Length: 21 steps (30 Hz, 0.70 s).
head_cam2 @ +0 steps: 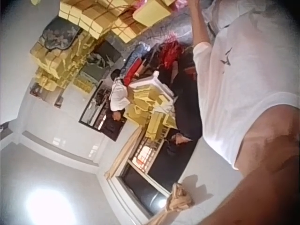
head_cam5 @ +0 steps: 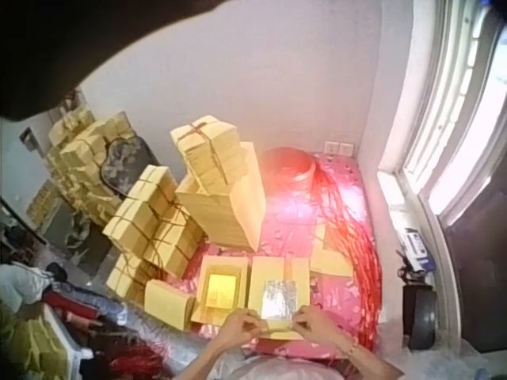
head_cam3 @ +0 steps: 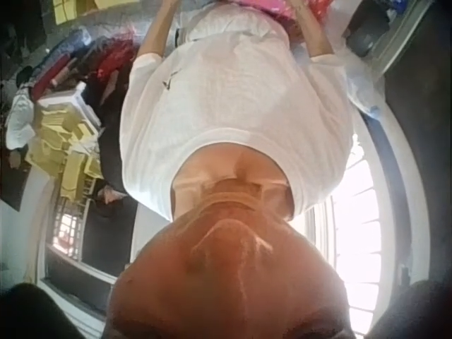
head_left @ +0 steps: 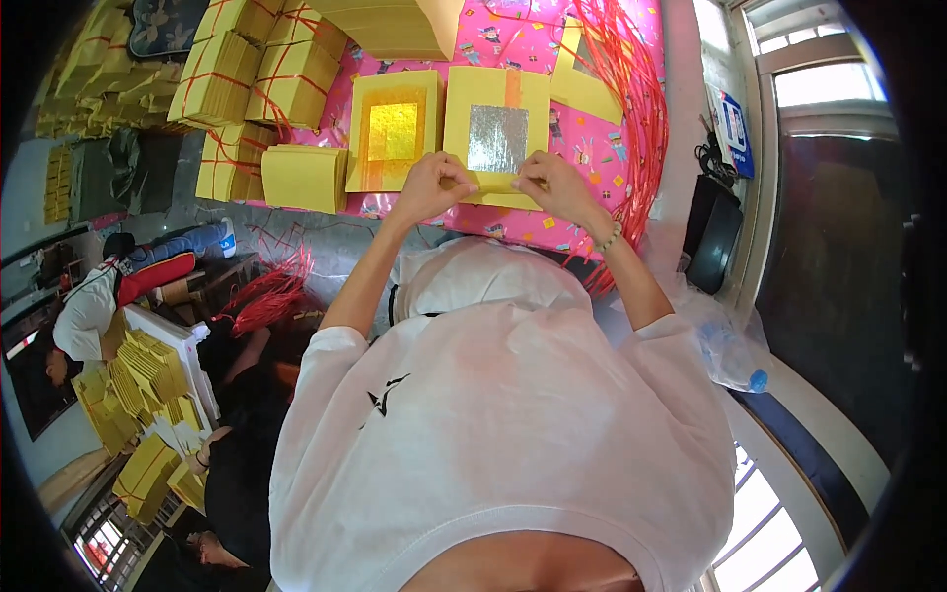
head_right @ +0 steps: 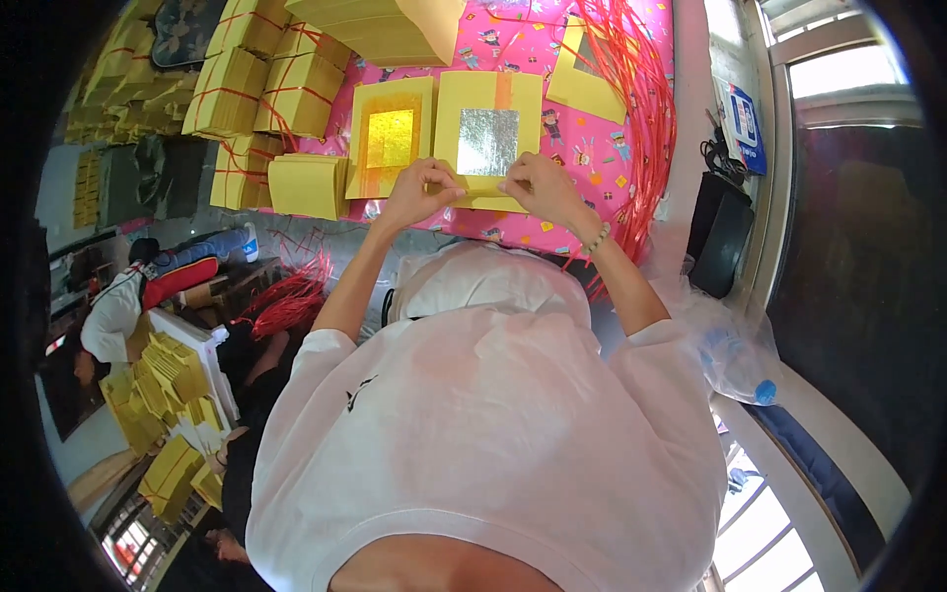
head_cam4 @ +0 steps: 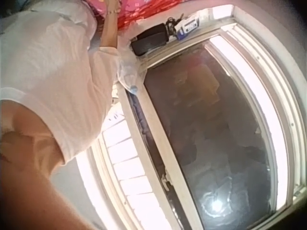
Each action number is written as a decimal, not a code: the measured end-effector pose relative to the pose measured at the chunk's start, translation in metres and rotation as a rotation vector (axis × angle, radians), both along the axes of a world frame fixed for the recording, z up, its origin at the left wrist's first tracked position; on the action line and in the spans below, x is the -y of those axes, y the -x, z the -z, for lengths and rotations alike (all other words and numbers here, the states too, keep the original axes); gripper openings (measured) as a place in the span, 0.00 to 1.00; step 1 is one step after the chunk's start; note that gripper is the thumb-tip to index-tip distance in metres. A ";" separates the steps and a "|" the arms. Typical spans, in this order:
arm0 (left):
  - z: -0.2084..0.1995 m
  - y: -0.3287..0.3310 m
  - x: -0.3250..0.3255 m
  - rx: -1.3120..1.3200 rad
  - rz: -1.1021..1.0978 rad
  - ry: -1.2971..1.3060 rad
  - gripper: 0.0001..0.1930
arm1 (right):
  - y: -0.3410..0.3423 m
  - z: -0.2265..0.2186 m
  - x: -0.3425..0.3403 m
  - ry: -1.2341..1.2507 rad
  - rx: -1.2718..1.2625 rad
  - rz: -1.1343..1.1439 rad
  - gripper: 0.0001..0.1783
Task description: Folding and stacking yellow sheets of joss paper.
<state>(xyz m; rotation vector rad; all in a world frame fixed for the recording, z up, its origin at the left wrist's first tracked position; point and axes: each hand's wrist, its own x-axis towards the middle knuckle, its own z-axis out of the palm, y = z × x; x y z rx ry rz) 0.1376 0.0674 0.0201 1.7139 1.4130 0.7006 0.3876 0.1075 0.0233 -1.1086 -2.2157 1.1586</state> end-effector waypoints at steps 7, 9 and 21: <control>-0.001 0.000 -0.003 0.059 -0.007 0.049 0.08 | 0.000 -0.003 -0.003 0.051 0.017 -0.016 0.12; 0.000 0.001 -0.004 0.075 0.000 0.065 0.08 | 0.001 -0.002 -0.003 0.068 0.020 0.000 0.12; 0.001 0.001 -0.003 0.072 -0.008 0.102 0.08 | 0.001 0.002 -0.015 0.138 0.048 -0.005 0.15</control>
